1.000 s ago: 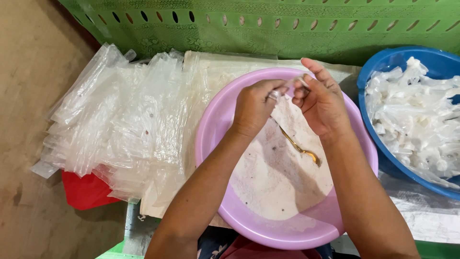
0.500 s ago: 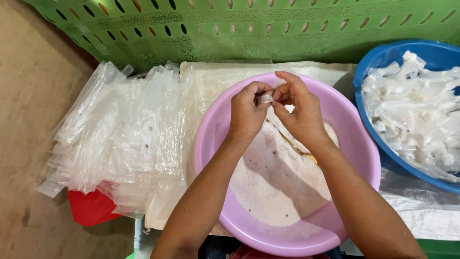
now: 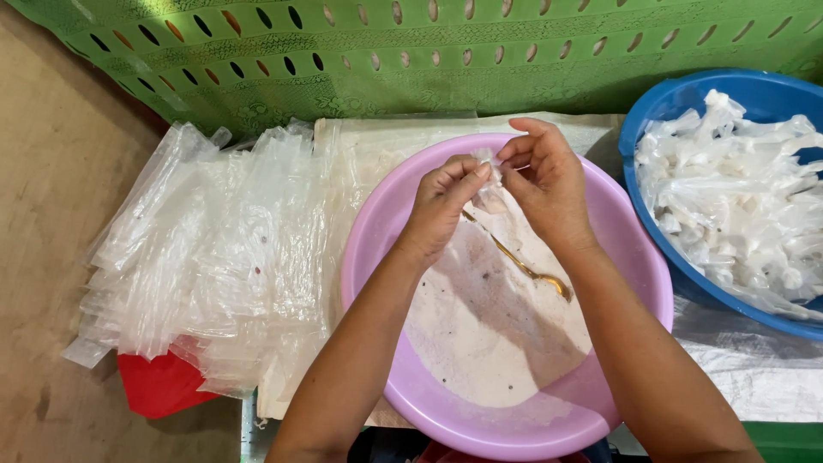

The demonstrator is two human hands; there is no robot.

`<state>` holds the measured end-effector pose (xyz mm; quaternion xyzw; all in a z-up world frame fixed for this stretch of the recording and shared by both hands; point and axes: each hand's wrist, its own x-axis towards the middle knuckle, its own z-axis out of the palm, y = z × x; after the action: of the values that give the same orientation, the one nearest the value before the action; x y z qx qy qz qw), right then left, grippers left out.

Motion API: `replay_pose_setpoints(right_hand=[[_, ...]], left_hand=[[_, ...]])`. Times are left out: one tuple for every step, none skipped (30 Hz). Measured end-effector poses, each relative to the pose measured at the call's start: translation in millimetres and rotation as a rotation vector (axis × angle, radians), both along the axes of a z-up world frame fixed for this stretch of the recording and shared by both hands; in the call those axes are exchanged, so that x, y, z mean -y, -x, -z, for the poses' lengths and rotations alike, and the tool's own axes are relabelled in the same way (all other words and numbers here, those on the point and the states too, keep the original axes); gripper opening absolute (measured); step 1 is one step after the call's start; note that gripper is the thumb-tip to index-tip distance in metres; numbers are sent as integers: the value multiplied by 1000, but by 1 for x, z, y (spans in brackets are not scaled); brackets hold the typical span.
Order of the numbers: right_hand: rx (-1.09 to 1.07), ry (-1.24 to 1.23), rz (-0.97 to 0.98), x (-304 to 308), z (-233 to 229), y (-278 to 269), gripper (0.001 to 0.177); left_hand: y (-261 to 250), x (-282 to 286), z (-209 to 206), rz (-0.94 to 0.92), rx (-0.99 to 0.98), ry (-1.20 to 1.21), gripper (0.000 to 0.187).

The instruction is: The person fills small plastic bags with a white powder using a spoon and then knots the tops of the bags by hand.

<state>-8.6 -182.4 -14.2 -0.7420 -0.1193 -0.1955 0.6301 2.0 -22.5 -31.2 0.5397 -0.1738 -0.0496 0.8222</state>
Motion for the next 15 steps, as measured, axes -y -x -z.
replay_pose_setpoints(right_hand=[[0,25,24,2,-1,0,62],[-1,25,24,3,-3,2,62],[10,34,9,3,-5,3,64],[21,44,-6,3,-8,4,65],[20,44,-10,1,-7,5,65],[12,62,-23,0,-7,6,69],[5,79,-33,-1,-6,8,74],[3,78,-33,-4,-7,8,74],[25,94,-7,-5,-8,8,71],[46,110,19,-6,-9,9,69],[46,108,21,-5,-11,10,69],[51,86,17,-5,-13,10,68],[56,63,13,-5,-15,11,67],[55,61,15,-3,-14,9,67],[50,44,9,1,-12,8,70]], left_hand=[[3,0,-4,-46,43,-23,22],[-1,-2,0,-46,42,-23,22],[-6,-4,4,-118,131,-133,21],[-10,-7,8,-189,220,-243,21],[-10,-7,8,-193,219,-243,21],[-10,-6,8,-199,238,-264,21],[-10,-5,8,-201,258,-286,21],[-8,-6,6,-201,257,-287,21],[-6,-6,3,-193,278,-296,19],[-5,-5,1,-184,300,-306,17],[-3,-4,-1,-182,300,-307,17],[-2,-2,-3,-162,299,-287,19],[0,-1,-5,-141,296,-267,27],[1,-4,-5,-139,296,-269,27],[2,-6,-5,-123,243,-311,36]])
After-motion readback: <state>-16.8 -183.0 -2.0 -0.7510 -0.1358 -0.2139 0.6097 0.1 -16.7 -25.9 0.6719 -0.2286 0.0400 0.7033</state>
